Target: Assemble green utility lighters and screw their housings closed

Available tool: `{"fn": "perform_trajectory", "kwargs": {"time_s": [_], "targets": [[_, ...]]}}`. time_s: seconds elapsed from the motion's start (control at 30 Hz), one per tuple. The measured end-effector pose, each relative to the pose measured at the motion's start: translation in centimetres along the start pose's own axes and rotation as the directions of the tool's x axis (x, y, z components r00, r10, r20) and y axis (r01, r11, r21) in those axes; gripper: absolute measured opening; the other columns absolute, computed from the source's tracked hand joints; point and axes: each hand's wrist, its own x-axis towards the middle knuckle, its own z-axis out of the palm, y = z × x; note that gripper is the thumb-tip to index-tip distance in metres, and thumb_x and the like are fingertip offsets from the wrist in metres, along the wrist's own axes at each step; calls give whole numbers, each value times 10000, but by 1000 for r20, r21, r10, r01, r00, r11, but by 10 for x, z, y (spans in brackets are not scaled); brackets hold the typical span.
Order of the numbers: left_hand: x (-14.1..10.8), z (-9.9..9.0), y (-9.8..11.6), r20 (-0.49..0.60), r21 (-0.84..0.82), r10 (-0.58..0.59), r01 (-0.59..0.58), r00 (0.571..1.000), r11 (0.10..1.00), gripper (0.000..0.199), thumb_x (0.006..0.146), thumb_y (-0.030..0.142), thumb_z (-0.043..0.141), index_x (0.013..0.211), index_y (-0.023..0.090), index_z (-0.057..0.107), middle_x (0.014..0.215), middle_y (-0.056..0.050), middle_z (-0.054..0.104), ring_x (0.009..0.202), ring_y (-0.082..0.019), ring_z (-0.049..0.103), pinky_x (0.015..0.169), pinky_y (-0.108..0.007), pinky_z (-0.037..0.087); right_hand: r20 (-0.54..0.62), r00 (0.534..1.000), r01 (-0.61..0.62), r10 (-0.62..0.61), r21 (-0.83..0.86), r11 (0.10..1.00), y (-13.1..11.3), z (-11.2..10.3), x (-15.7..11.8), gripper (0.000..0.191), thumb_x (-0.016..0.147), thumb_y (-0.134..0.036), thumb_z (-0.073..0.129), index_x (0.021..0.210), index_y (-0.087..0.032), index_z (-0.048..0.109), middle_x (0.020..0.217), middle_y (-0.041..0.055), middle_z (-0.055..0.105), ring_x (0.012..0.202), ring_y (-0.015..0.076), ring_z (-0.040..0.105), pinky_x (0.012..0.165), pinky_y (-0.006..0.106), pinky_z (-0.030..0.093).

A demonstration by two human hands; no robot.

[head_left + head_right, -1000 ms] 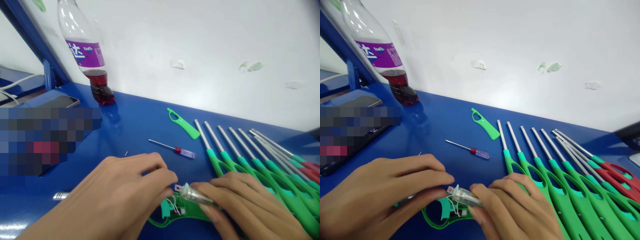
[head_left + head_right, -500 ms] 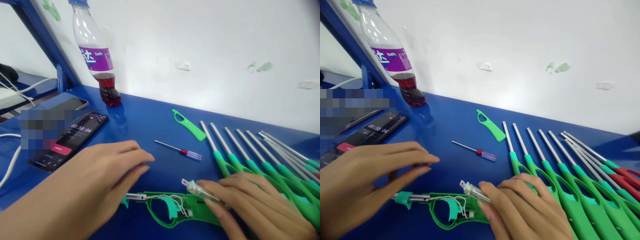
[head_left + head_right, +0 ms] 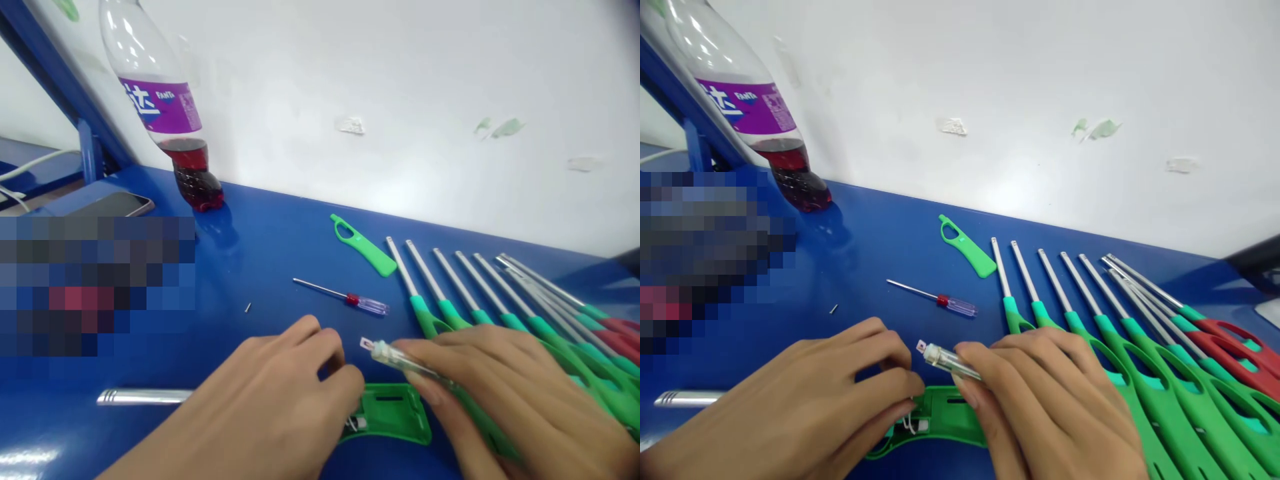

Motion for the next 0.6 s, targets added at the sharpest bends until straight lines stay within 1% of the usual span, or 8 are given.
{"fn": "perform_trajectory", "kwargs": {"time_s": [0.07,0.13,0.2,0.3,0.33,0.4,0.5,0.6], "targets": [[1,2,3,22,25,18,-19,1000,1000,146,977,104,628,960,239,682,953,-22,700,805,-229,627,670,-330,539,-3,1000,-8,8,0,1000,-1,0,-1,188,1017,-44,668,1161,-151,725,924,12,784,892,153,696,884,353,508],[-1,4,4,31,29,12,-13,999,999,260,973,45,548,1064,246,686,1047,-33,709,848,-246,640,641,-342,509,-35,999,-22,22,4,1000,-2,1,-1,174,1016,-48,668,1141,-152,728,904,8,779,869,151,694,869,349,506],[-2,5,5,45,-5,4,-4,999,1000,395,952,6,491,1179,271,675,1145,-36,706,933,-257,652,614,-328,469,-68,997,-32,32,6,999,-2,2,-1,164,1009,-48,673,1120,-153,731,892,8,778,854,154,695,859,347,506],[-3,7,4,76,-61,-6,11,997,998,436,946,21,507,1228,314,664,1198,-22,689,1009,-252,648,638,-306,469,-61,997,-42,42,4,999,-2,2,-2,176,1005,-52,676,1132,-163,727,887,8,775,838,164,695,849,358,506],[-2,7,4,77,-70,-2,8,997,997,429,945,22,507,1208,318,670,1185,-19,687,994,-243,647,642,-299,470,-40,998,-51,51,1,999,-2,2,-3,189,1004,-53,675,1147,-169,720,893,8,776,836,168,696,849,363,504],[-1,8,3,64,-75,-10,15,998,997,388,926,13,498,1094,305,692,1113,-17,686,933,-229,643,635,-286,468,8,998,-67,67,-1,998,-3,2,-5,222,1003,-49,670,1181,-178,702,924,10,783,846,174,702,864,371,501],[0,9,0,28,-73,5,-3,1000,997,266,908,66,529,936,275,690,996,-24,679,836,-213,624,610,-261,477,61,995,-73,74,-12,997,-3,3,-8,229,1020,-80,664,1216,-194,693,963,0,789,888,175,717,905,366,493],[2,8,-2,36,-69,18,-16,999,998,236,906,85,551,930,273,691,966,-21,683,808,-194,634,620,-234,506,134,990,-39,44,-37,999,-1,4,-9,197,1066,-160,623,1248,-207,682,960,-9,774,921,182,721,903,354,492]]}}
